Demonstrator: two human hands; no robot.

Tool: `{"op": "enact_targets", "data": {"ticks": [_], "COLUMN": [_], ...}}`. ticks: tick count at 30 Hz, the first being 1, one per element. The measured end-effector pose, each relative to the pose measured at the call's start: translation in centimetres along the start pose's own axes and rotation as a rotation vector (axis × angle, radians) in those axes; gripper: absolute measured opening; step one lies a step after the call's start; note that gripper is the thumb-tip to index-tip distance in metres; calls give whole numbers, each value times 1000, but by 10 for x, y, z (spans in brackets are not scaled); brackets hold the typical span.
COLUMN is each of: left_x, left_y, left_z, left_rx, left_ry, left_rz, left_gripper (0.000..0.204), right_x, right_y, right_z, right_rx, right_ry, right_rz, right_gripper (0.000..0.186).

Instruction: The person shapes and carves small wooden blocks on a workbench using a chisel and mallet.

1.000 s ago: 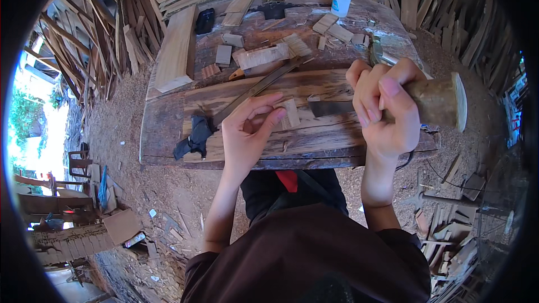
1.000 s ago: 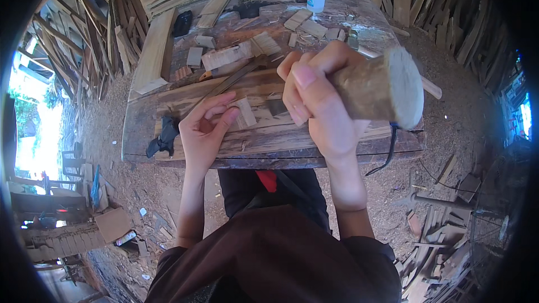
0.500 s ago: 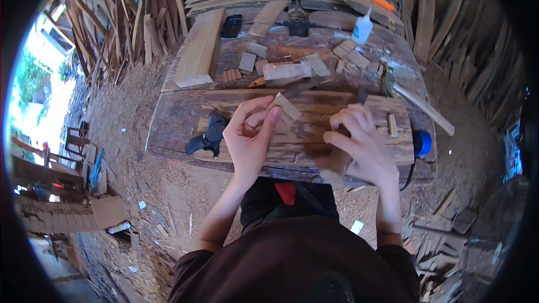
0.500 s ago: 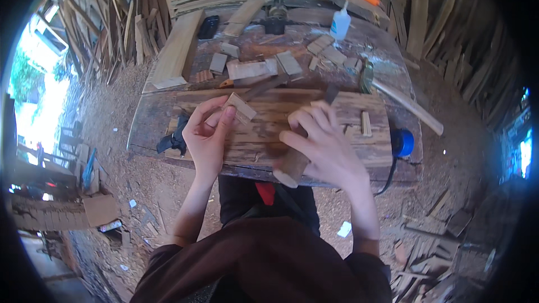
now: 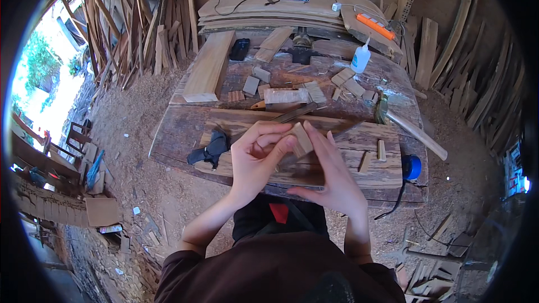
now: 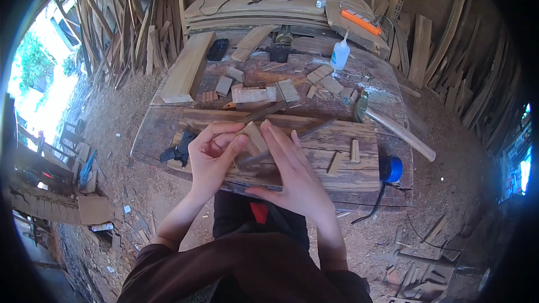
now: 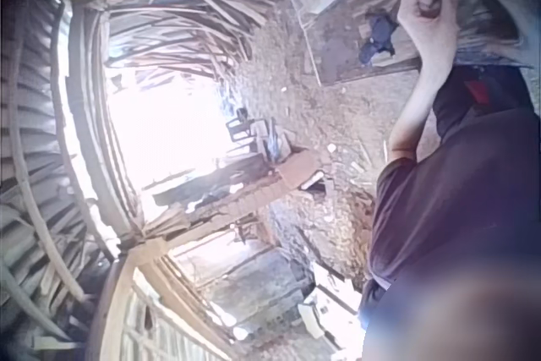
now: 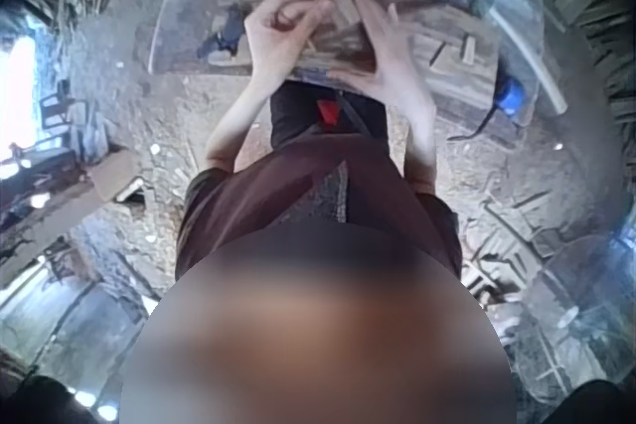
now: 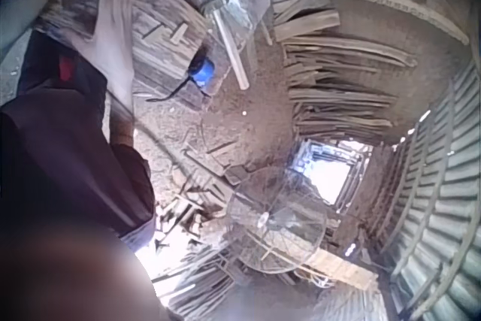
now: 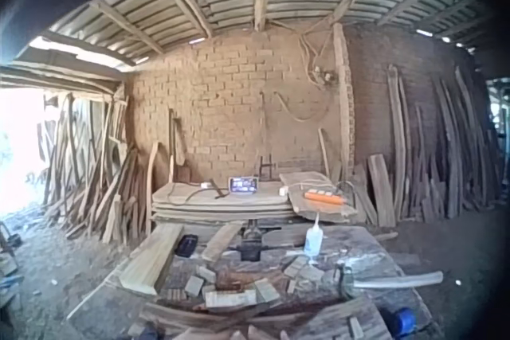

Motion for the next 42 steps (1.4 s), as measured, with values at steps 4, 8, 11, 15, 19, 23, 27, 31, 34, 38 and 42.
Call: {"op": "enact_targets", "data": {"ticks": [4, 8, 11, 15, 19, 23, 27, 31, 34, 38, 42], "left_x": [-22, -39, -27, 10, 42, 8, -21, -22, -27, -34, -29], "left_y": [-4, -7, -11, -1, -7, -76, -105, -110, -118, -114, -76], "left_z": [13, 13, 9, -1, -27, -42, 7, 41, 36, -23, -77], "left_rx": [-14, -25, -61, -27, 141, 435, 408, 245, 253, 240, 196], "left_ry": [-151, -169, -149, -286, -349, -1004, -1068, -1187, -1285, -1135, -1148], "left_rz": [-99, -162, -100, 90, 345, 220, 402, 563, 471, 296, 174], "left_gripper": [25, 23, 22, 23, 23, 49, 59, 52, 48, 39, 39], "right_x": [2, -4, -19, -31, -18, -32, -7, 5, 5, -22, -43], "right_y": [5, 17, 18, 21, 54, 61, 52, 31, 21, 27, 38], "right_z": [-30, -40, -26, -4, -39, -47, -56, -60, -76, -86, -84], "right_rx": [66, 27, 32, 167, 204, 183, 313, 284, 296, 296, 290], "right_ry": [169, 307, 215, -235, -459, -570, -697, -757, -631, -368, -459], "right_rz": [-41, 14, -28, -209, -391, -454, -263, -255, -270, -454, -631], "right_gripper": [79, 65, 64, 64, 50, 36, 31, 27, 25, 22, 21]}}
Point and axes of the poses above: each hand's wrist, its own y-axis away from the middle knuckle, its own x-axis out of the palm, z = x × y, the point moved 10 cm from there along -y, towards the middle knuckle, and after that the axes turned 2 degrees about -x, right-handed, at the moved point
